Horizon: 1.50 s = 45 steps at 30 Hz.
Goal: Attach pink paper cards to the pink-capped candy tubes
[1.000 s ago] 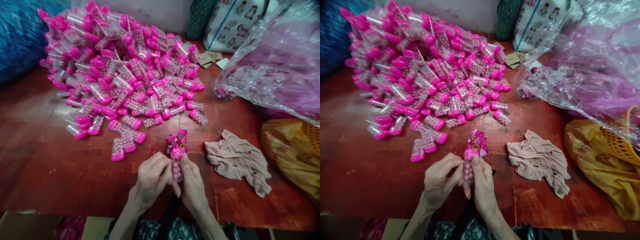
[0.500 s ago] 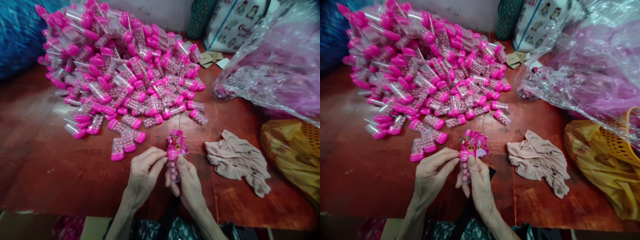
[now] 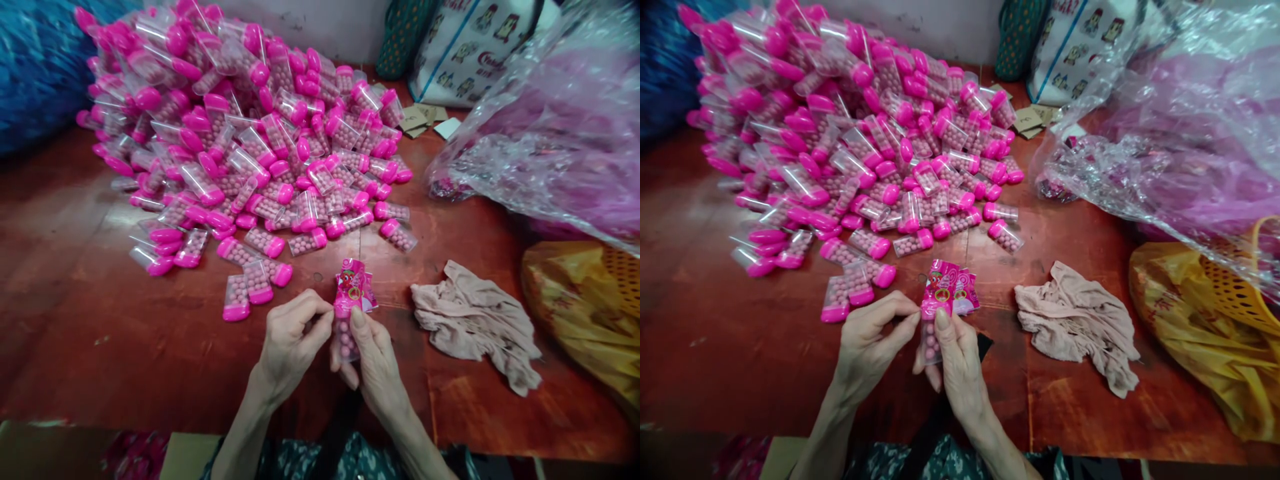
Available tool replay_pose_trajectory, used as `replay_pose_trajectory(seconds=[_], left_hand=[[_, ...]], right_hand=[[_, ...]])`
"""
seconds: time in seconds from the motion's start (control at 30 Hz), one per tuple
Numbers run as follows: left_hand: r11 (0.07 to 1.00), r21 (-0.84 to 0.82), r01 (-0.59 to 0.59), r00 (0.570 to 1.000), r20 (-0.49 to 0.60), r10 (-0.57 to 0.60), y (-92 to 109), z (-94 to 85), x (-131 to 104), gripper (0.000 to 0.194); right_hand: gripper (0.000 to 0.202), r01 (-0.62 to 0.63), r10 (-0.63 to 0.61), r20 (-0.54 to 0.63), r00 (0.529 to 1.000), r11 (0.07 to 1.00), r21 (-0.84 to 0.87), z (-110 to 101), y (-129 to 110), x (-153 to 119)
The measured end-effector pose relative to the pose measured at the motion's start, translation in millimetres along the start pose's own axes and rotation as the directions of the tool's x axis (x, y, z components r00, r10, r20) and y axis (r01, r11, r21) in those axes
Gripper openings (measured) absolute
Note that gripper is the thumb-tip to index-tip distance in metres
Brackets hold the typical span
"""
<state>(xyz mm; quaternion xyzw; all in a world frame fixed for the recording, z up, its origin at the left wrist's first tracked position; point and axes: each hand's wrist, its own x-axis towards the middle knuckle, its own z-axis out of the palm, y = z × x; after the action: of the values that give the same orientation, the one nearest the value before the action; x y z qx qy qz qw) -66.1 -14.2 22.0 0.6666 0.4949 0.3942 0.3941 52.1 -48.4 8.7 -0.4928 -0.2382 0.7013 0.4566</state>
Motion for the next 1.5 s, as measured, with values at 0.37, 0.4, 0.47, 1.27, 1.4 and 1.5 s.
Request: replay_pose_trajectory(seconds=[0.37, 0.4, 0.47, 1.27, 1.4, 1.5], left_hand=[[0.999, 0.022, -0.027, 0.996, -0.081, 0.028, -7, 10.6, -8, 0.015], [0.999, 0.024, -0.030, 0.996, -0.081, 0.032, -8, 11.7, -8, 0.015], [0.999, 0.021, -0.027, 0.996, -0.080, 0.029, -10, 14.2, -10, 0.014], [0.996, -0.066, 0.056, 0.985, -0.162, -0.066, -18, 26.5, -12, 0.015], [0.997, -0.066, 0.051, 0.986, -0.157, -0.061, -17, 25.1, -11, 0.016], [0.997, -0.057, 0.048, 0.984, -0.171, -0.058, -16, 23.5, -11, 0.015]], right_hand=[[0.035, 0.032, -0.034, -0.089, 0.995, 0.999, -0.028, 3, 2, 0], [0.036, 0.034, -0.038, -0.106, 0.994, 0.999, -0.038, 3, 2, 0], [0.037, 0.042, -0.050, -0.137, 0.989, 0.997, -0.065, 3, 2, -1], [0.035, 0.081, -0.101, -0.169, 0.980, 0.989, -0.120, -4, 12, 13], [0.039, 0.031, -0.028, -0.143, 0.989, 0.999, 0.016, -5, 13, 17], [0.042, -0.024, 0.031, -0.084, 0.996, 0.997, 0.078, -7, 14, 17]])
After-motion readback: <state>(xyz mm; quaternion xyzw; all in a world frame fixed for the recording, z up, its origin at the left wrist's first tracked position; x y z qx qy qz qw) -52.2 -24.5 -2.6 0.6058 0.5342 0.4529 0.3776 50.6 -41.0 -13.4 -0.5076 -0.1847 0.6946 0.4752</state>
